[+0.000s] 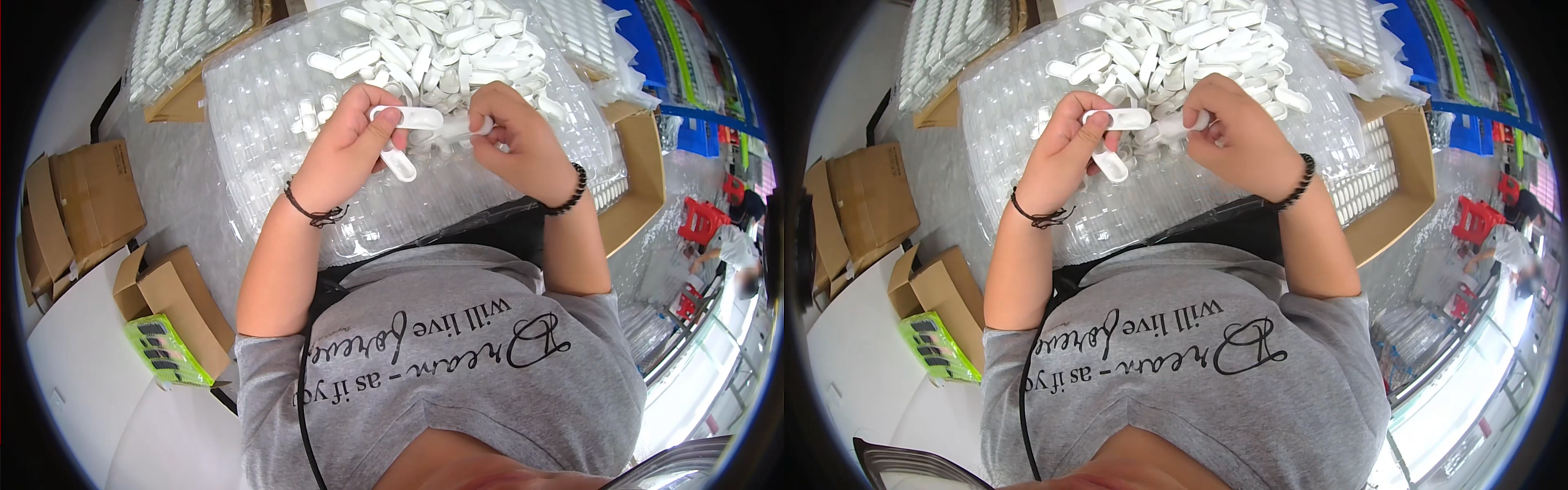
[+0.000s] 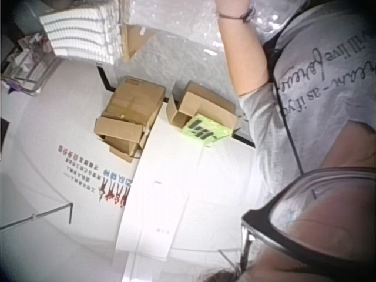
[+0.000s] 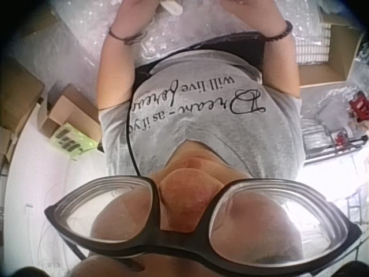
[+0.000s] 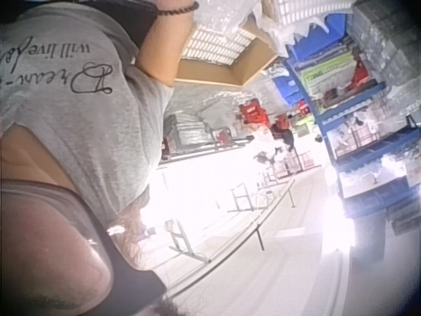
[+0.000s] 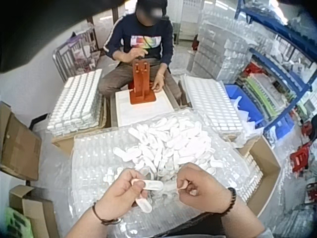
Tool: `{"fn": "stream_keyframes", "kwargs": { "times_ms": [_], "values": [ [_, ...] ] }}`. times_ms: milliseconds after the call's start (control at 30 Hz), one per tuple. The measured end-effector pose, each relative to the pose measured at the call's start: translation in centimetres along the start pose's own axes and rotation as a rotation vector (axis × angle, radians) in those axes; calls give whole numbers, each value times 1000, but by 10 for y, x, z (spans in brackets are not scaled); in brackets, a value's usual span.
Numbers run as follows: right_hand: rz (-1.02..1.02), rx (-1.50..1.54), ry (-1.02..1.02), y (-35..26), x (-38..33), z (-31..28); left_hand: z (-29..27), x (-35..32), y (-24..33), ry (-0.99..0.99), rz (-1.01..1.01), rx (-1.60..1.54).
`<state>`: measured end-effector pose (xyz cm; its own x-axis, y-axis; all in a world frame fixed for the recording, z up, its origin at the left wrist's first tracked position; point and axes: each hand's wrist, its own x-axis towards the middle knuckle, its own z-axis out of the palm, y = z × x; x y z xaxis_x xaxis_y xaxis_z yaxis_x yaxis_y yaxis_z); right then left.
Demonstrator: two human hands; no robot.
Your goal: Inspecting and sorting white plastic parts into plastic bubble trays on a factory floor.
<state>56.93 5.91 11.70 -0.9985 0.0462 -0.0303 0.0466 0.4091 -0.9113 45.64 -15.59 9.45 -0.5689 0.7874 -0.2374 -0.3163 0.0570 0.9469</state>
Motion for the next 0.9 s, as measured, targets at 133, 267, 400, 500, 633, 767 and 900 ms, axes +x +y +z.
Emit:
{"fn": "stream_keyframes", "kwargs": {
  "times_ms": [133,267,400,500,633,767,900],
  "values": [
    [59,469,-5,-2,-7,3,4,1,6,-7,22,-48],
    [69,467,63,-4,-5,20,5,1,11,56,7,-81],
    [-3,630,180,-7,0,33,7,1,10,133,97,-51],
    [2,630,174,-8,0,36,7,3,5,180,236,33],
    [116,794,84,-13,-1,35,5,3,3,109,401,351],
    [95,792,117,-17,2,40,10,4,1,169,435,360],
    [-64,414,262,-17,3,44,8,7,-10,253,485,139]
  ]
}}
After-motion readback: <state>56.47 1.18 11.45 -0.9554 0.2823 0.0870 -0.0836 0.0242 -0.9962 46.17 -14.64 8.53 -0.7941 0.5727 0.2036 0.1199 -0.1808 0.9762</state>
